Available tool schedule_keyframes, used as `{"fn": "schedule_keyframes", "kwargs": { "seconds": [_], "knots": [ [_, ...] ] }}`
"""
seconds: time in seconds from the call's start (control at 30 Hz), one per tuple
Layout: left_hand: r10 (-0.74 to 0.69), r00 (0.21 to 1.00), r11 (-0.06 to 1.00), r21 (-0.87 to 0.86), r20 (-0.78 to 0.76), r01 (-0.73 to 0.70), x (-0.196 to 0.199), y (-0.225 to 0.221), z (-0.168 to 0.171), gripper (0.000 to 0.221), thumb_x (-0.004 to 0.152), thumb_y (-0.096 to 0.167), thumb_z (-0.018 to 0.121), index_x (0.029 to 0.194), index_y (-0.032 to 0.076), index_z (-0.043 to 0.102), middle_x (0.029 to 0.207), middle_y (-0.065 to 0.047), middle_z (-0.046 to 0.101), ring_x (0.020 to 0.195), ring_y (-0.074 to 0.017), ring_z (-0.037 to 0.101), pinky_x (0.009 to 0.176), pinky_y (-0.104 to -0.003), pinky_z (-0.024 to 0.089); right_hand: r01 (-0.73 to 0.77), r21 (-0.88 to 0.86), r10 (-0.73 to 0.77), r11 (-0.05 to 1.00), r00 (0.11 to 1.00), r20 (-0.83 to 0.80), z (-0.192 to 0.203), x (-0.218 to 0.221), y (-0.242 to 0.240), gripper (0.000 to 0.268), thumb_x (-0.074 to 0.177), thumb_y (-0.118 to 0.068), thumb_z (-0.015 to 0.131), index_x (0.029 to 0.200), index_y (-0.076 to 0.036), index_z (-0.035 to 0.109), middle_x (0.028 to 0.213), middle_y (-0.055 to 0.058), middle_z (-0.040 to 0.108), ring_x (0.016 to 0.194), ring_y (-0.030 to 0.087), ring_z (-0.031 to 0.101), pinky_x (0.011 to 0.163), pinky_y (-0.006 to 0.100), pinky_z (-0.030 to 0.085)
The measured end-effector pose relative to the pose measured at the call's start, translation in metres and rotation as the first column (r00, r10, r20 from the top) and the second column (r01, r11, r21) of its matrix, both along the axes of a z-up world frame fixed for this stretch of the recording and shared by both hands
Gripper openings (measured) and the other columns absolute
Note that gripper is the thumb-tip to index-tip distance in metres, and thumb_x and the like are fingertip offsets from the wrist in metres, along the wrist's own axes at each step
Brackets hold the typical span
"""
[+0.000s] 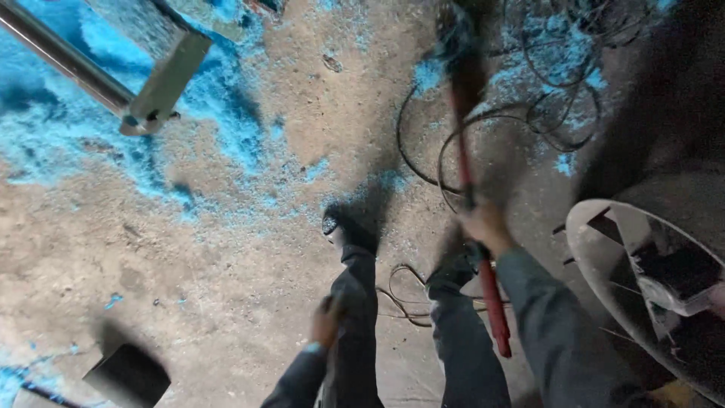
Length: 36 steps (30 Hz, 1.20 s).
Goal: Sweeping blue plastic debris and clearing workspace on a factory floor.
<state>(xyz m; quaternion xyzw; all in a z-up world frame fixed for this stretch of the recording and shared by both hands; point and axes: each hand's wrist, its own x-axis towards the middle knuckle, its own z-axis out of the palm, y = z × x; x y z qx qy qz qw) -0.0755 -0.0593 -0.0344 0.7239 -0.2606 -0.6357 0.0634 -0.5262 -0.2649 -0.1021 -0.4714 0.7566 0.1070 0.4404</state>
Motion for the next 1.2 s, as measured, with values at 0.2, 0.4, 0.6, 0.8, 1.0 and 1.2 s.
{"fn": "schedule_keyframes", "kwargs": {
  "seconds": [0.2, 0.4, 0.6, 0.8, 1.0, 1.2],
  "knots": [
    [0.437, 0.872, 0.848, 0.223, 0.221, -0.482, 0.136, 0.089, 0.009, 0.047, 0.098, 0.043, 0.063, 0.110, -0.002, 0.072, 0.091, -0.016, 0.077, 0.076, -0.0230, 0.069, 0.065, -0.035, 0.051, 0.042, 0.161, -0.101, 0.986, 0.920, 0.380, 0.174, 0.098, -0.064, 0.070, 0.089, -0.020, 0.070, 0.153, -0.010, 0.044, 0.092, 0.024, 0.069, 0.071, 0.032, 0.065, 0.064, 0.051, 0.054],
    [0.474, 0.843, 0.806, 0.259, 0.254, -0.532, 0.163, 0.108, 0.030, 0.046, 0.094, 0.042, 0.066, 0.109, -0.001, 0.072, 0.089, -0.014, 0.078, 0.076, -0.0215, 0.071, 0.066, -0.034, 0.053, 0.023, 0.002, -0.024, 1.000, 0.984, 0.175, 0.194, 0.096, -0.069, 0.064, 0.088, -0.017, 0.073, 0.148, -0.007, 0.053, 0.095, 0.020, 0.069, 0.076, 0.027, 0.067, 0.067, 0.045, 0.054],
    [0.648, 0.750, 0.710, 0.253, 0.131, -0.657, 0.106, 0.100, 0.019, 0.041, 0.095, 0.038, 0.065, 0.113, 0.002, 0.071, 0.088, -0.013, 0.075, 0.076, -0.0208, 0.068, 0.068, -0.035, 0.053, -0.348, -0.306, 0.404, 0.886, 0.903, 0.144, 0.035, 0.116, -0.083, 0.040, 0.090, -0.017, 0.067, 0.130, -0.017, 0.063, 0.085, 0.016, 0.065, 0.065, 0.027, 0.063, 0.056, 0.043, 0.052],
    [0.738, 0.674, 0.641, 0.266, 0.044, -0.720, 0.060, 0.072, 0.042, 0.042, 0.096, 0.040, 0.065, 0.111, 0.002, 0.073, 0.086, -0.011, 0.075, 0.075, -0.0186, 0.066, 0.068, -0.033, 0.054, -0.107, 0.300, -0.079, 0.948, 0.834, 0.546, 0.152, 0.423, -0.150, 0.034, 0.085, -0.012, 0.069, 0.116, -0.005, 0.059, 0.063, 0.005, 0.056, 0.049, 0.018, 0.055, 0.045, 0.039, 0.048],
    [0.811, 0.584, 0.553, 0.286, 0.028, -0.782, 0.059, 0.066, 0.063, 0.041, 0.094, 0.040, 0.066, 0.112, 0.003, 0.072, 0.087, -0.009, 0.077, 0.074, -0.0170, 0.068, 0.069, -0.032, 0.054, -0.240, 0.337, -0.047, 0.910, 0.750, 0.660, 0.211, 0.538, -0.175, 0.058, 0.086, -0.011, 0.065, 0.141, -0.007, 0.049, 0.062, 0.002, 0.056, 0.043, 0.014, 0.054, 0.039, 0.035, 0.050],
    [0.911, 0.407, 0.376, 0.271, 0.068, -0.886, 0.065, 0.104, 0.045, 0.040, 0.095, 0.036, 0.066, 0.112, 0.001, 0.073, 0.086, -0.011, 0.075, 0.071, -0.0180, 0.066, 0.064, -0.032, 0.049, -0.348, -0.236, 0.420, 0.907, 0.722, 0.549, 0.314, 0.477, -0.132, 0.066, 0.095, -0.021, 0.065, 0.155, -0.006, 0.041, 0.092, 0.017, 0.061, 0.067, 0.024, 0.064, 0.050, 0.038, 0.054]
  ]
}}
